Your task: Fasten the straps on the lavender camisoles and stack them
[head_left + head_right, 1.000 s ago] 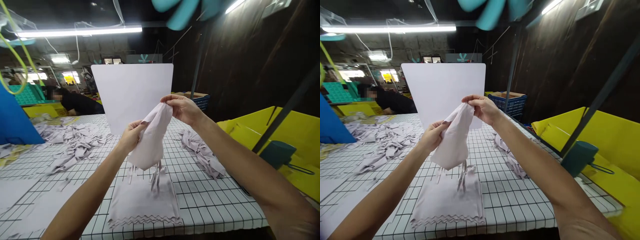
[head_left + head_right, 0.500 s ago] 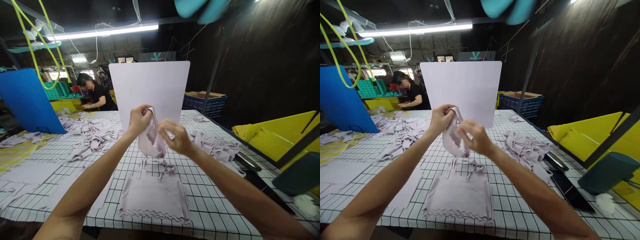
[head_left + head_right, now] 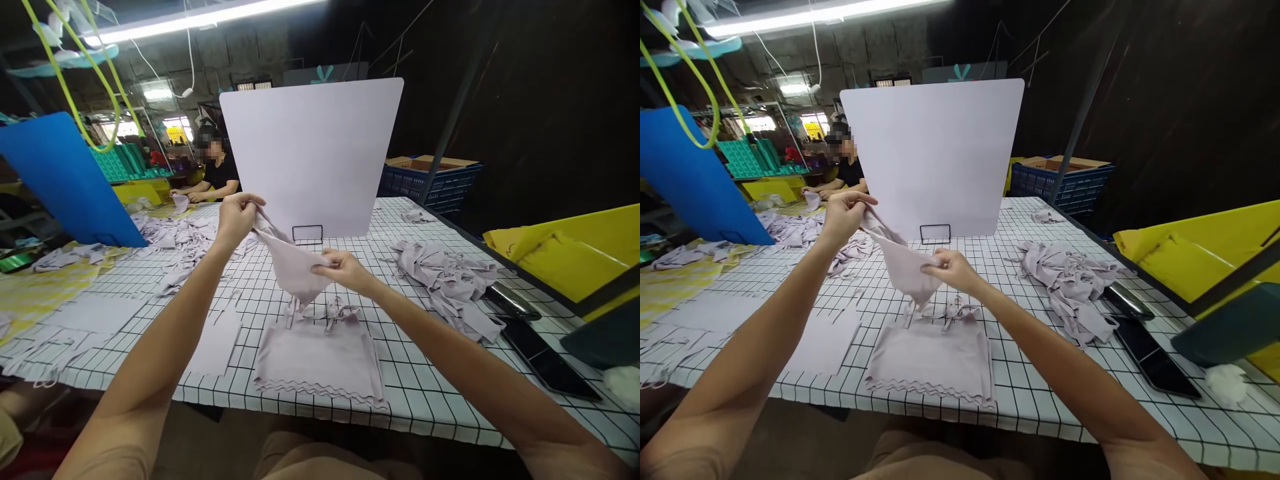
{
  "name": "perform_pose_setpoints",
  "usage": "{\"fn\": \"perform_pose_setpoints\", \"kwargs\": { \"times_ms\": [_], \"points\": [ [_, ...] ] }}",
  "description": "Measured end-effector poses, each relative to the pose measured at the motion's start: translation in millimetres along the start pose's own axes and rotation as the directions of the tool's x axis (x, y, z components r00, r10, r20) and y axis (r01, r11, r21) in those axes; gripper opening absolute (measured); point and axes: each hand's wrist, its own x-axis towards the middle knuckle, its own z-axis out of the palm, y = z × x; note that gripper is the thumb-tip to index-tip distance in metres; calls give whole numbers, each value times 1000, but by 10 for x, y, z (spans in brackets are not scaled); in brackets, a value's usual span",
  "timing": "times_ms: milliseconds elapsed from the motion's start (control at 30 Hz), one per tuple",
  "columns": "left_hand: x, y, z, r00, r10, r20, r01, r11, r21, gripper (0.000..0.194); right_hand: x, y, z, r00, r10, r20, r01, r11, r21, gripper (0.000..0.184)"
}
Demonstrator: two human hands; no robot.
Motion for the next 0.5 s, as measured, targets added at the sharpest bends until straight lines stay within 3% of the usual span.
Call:
{"fn": "perform_pose_setpoints", "kwargs": {
  "times_ms": [100, 167, 233, 333, 400, 500],
  "points": [
    [-24, -215, -130, 968, -188, 169, 177, 981, 75, 8, 160, -171, -186, 999, -37, 19, 33, 984, 177, 32],
    [-97, -282, -63, 940, -203, 273, 196, 979, 53, 6, 306, -304, -228, 996, -65, 54, 52, 976, 212, 33],
    [-195, -278, 111, 897, -122, 424, 204, 967, -154, 22, 447, -427, -220, 989, -77, 129, 52, 982, 183, 35],
    [-328, -194, 412, 795, 50, 604, 298, 836, -460, 40, 569, -570, -220, 977, -53, 208, 34, 995, 93, 38],
    [-379, -127, 519, 752, 37, 658, 360, 812, -458, 46, 571, -631, -299, 976, -30, 214, 19, 998, 52, 38],
    [-381, -45, 482, 784, -52, 619, 389, 817, -425, 43, 488, -672, -555, 970, 41, 240, -45, 999, 9, 38]
  ]
}}
